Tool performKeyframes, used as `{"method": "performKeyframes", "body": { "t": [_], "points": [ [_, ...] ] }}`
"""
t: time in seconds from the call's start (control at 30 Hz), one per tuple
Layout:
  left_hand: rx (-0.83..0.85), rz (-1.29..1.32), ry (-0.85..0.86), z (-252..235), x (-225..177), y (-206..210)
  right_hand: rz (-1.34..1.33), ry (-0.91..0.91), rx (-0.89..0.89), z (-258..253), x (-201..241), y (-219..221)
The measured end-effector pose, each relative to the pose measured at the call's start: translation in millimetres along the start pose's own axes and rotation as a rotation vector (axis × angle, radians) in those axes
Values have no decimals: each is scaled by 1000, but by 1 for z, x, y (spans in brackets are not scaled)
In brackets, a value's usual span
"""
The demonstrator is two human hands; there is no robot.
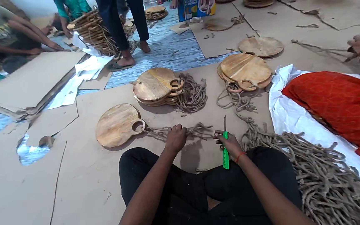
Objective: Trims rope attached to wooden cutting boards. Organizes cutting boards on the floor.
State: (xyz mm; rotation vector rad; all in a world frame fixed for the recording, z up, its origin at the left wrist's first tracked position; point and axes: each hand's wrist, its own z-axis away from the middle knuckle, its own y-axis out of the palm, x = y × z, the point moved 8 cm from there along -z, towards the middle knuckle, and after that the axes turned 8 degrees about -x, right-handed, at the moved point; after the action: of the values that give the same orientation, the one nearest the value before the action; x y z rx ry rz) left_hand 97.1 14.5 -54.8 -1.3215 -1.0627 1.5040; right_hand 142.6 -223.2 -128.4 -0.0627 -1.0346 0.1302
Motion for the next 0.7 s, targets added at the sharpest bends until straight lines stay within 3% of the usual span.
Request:
{"method": "performKeyframes", "body": {
  "t": [0.2, 0.33, 0.4, 0.53, 0.63, 0.7],
  "points": [
    [492, -2, 225, 44, -54, 79, 65, -35, 20, -4, -2, 4],
    [390, 206, 281, 43, -83, 71, 41, -13, 24, -3, -2, 3],
    [339, 135, 223, 36, -77, 72, 30, -10, 38, 0, 0, 5],
    [482, -62, 95, 32, -37, 97, 44, -21, 57, -2, -9, 4],
    [546, -56, 171, 28, -46, 102, 49, -7, 74, -1, -10, 4],
    [471, 69, 140, 23, -52, 87, 22, 2, 79, 1, -7, 6]
  ]
}}
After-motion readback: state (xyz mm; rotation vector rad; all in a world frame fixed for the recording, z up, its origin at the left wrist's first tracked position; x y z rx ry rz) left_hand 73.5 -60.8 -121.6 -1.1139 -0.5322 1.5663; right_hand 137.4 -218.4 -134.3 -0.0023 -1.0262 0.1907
